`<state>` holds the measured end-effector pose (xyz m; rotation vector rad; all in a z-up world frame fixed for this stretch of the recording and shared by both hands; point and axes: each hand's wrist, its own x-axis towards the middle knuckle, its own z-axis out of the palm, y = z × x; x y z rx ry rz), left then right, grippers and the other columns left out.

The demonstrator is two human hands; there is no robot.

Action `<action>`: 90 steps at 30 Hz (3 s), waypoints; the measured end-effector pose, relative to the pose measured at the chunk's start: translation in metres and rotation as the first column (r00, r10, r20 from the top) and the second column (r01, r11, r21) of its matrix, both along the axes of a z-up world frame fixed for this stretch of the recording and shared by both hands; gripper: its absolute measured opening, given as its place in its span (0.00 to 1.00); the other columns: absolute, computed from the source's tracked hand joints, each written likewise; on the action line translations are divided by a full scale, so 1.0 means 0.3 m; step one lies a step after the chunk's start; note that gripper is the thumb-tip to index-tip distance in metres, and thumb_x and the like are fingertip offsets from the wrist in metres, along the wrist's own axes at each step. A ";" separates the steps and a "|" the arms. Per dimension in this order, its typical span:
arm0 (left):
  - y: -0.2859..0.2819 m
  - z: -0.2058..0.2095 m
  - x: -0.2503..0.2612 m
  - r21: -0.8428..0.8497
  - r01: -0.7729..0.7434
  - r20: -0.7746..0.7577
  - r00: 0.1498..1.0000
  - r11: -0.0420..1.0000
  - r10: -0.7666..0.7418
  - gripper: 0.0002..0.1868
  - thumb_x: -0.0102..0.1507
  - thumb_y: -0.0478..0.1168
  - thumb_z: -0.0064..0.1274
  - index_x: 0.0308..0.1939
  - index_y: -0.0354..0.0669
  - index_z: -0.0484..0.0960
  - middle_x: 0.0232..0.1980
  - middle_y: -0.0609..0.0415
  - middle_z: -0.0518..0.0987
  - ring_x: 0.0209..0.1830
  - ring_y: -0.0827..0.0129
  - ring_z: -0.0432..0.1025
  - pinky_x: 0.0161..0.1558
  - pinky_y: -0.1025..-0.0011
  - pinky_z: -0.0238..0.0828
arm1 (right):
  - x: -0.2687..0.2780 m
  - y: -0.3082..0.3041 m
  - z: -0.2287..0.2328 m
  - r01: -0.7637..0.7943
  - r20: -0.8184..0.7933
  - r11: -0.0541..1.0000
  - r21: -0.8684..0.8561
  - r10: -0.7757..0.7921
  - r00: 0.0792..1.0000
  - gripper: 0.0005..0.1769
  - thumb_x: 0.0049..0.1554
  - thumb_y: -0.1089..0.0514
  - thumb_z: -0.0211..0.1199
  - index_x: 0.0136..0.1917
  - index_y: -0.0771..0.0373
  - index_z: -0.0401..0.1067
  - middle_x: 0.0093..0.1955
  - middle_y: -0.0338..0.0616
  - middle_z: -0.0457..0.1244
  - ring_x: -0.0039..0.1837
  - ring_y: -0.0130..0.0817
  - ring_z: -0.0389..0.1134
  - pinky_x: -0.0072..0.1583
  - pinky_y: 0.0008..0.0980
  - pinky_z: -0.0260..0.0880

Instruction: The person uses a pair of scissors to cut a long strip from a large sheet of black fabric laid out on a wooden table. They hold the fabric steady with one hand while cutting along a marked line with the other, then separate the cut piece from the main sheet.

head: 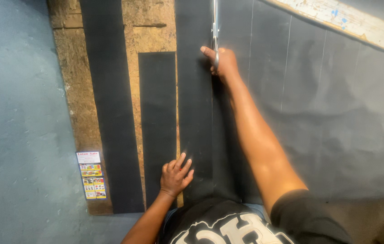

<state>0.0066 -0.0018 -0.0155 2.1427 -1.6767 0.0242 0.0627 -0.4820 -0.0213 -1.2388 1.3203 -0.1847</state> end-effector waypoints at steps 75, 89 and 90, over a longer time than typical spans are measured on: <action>0.010 -0.019 -0.001 0.204 -0.003 -0.056 0.998 0.979 0.015 0.25 0.61 0.57 0.64 0.62 0.66 0.81 0.72 0.61 0.76 0.51 0.66 0.75 0.45 0.61 0.69 | -0.461 -0.187 0.187 -0.271 -0.320 0.934 -0.231 0.191 0.928 0.22 0.61 0.38 0.70 0.37 0.53 0.68 0.33 0.35 0.63 0.38 0.29 0.60 0.43 0.40 0.60; 0.005 0.019 0.008 0.169 -0.005 -0.051 0.999 0.986 0.014 0.23 0.63 0.54 0.63 0.61 0.64 0.81 0.73 0.62 0.73 0.50 0.67 0.74 0.43 0.63 0.70 | -0.258 0.011 0.368 -0.587 -0.699 0.805 0.084 0.467 0.542 0.44 0.60 0.19 0.63 0.51 0.66 0.68 0.47 0.50 0.68 0.48 0.53 0.67 0.50 0.46 0.65; -0.003 0.025 0.011 0.190 -0.005 -0.056 0.998 0.982 0.016 0.21 0.63 0.54 0.63 0.59 0.64 0.83 0.73 0.62 0.73 0.49 0.67 0.74 0.43 0.63 0.70 | -0.226 0.000 0.378 -0.579 -0.689 0.811 0.083 0.467 0.555 0.41 0.62 0.21 0.63 0.47 0.64 0.66 0.42 0.44 0.65 0.43 0.46 0.64 0.46 0.43 0.62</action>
